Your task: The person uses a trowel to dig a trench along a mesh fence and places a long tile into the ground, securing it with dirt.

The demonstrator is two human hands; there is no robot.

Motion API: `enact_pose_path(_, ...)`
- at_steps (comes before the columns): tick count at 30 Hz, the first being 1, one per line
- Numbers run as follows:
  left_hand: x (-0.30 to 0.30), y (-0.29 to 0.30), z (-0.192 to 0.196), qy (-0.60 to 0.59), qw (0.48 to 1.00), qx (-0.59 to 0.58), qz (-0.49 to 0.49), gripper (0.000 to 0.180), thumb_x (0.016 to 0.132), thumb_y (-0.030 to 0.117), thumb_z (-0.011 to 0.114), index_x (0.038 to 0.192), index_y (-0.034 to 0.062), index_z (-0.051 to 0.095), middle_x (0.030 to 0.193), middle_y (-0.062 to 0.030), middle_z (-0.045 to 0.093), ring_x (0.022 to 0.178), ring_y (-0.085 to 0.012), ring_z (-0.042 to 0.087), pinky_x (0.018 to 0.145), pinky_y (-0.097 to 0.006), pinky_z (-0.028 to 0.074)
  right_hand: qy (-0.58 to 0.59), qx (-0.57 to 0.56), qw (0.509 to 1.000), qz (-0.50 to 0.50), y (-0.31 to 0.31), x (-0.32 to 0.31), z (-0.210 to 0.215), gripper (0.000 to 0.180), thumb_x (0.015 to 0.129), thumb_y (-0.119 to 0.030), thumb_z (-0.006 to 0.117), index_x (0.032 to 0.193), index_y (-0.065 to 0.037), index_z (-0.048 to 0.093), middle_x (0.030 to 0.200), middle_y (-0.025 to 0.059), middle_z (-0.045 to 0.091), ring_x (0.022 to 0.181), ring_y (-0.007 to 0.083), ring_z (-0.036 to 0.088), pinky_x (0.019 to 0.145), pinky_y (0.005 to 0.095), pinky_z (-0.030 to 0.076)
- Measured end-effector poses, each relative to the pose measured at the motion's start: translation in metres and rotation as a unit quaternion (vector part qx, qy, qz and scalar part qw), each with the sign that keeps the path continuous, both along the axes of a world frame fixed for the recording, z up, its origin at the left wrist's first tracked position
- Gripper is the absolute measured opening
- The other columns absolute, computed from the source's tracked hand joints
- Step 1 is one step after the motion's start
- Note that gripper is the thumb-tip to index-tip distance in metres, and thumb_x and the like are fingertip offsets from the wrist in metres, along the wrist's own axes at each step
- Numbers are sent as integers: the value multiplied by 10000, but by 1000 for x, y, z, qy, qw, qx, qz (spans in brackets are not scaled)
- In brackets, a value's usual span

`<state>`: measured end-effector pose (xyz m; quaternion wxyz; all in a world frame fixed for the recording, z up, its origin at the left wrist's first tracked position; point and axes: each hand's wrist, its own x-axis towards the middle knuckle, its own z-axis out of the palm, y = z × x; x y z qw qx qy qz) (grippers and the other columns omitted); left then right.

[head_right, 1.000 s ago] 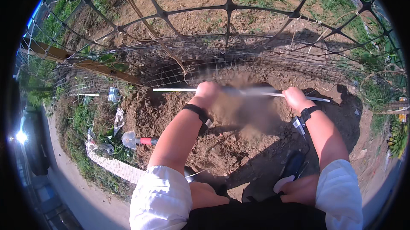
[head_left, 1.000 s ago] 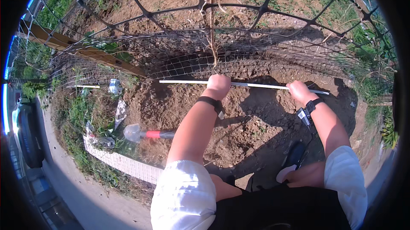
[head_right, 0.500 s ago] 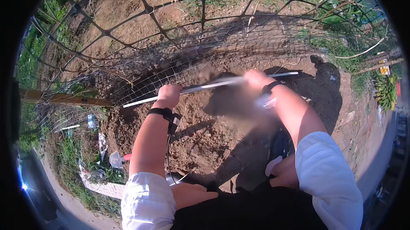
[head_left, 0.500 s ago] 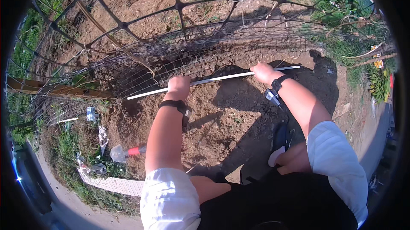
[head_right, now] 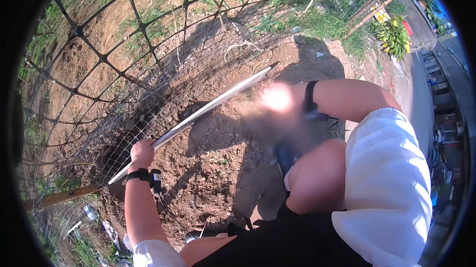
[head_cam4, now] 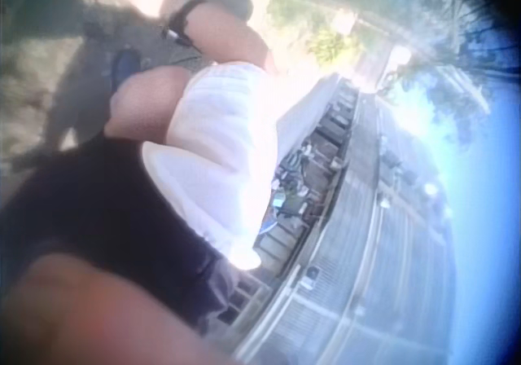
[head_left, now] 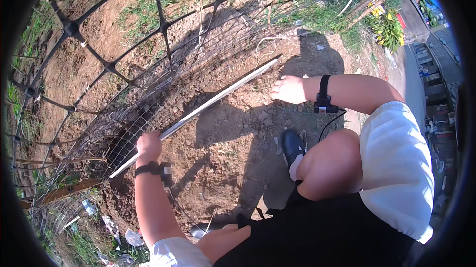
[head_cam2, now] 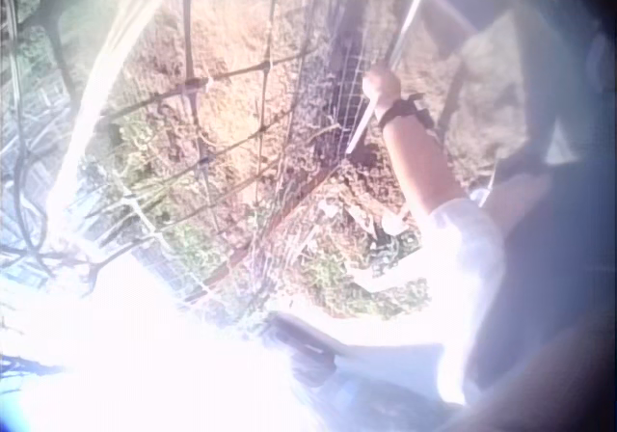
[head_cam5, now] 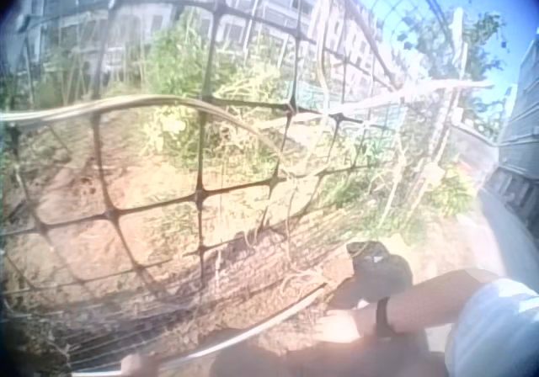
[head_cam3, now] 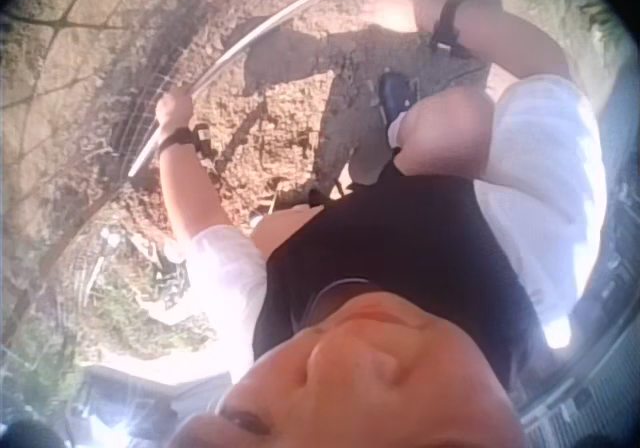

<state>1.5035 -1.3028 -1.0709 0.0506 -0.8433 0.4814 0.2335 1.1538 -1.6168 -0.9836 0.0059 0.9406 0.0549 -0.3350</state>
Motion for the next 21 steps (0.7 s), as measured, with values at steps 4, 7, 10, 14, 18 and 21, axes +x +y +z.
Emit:
enact_pose_path(4,7,0,-5,14,1000,-8,-5,233,745,123,477,908,158,640,888,-110,627,862,-293,594,754,-375,471,123,61,966,-221,-2,-42,35,225,727,-187,531,925,-81,521,793,87,564,812,258,567,689,381,459)
enact_pose_path(7,10,3,-9,14,1000,-11,-14,237,739,126,481,917,151,636,879,-119,625,852,-304,590,754,-377,469,61,82,991,-86,9,-28,41,212,736,-215,565,891,-76,524,803,105,566,835,272,569,702,398,469)
enact_pose_path(10,10,4,-11,19,1000,-4,-21,238,744,125,477,919,149,637,871,-116,627,847,-302,592,753,-376,471,23,85,990,-108,11,0,22,296,714,-250,603,932,-66,522,839,114,559,840,280,569,728,394,474)
enact_pose_path(14,11,3,-11,25,1000,-13,-14,240,753,127,472,923,153,639,877,-110,630,848,-293,596,752,-375,472,-182,-103,970,-123,-24,25,-17,364,649,-112,608,981,-29,484,957,129,527,893,296,537,761,366,460)
enact_pose_path(18,14,-1,-9,27,1000,-2,1,237,746,142,491,930,171,638,917,-100,627,883,-281,591,775,-360,471,-137,-104,962,-212,-50,50,-65,270,709,-76,531,976,-39,519,914,137,575,871,288,571,752,372,467)
enact_pose_path(21,15,-1,-5,23,1000,-2,11,231,744,149,487,918,169,637,901,-105,625,868,-287,591,767,-370,471,-212,-18,961,-175,-59,64,-83,86,713,-99,533,757,-69,601,699,94,609,685,258,614,628,371,495)
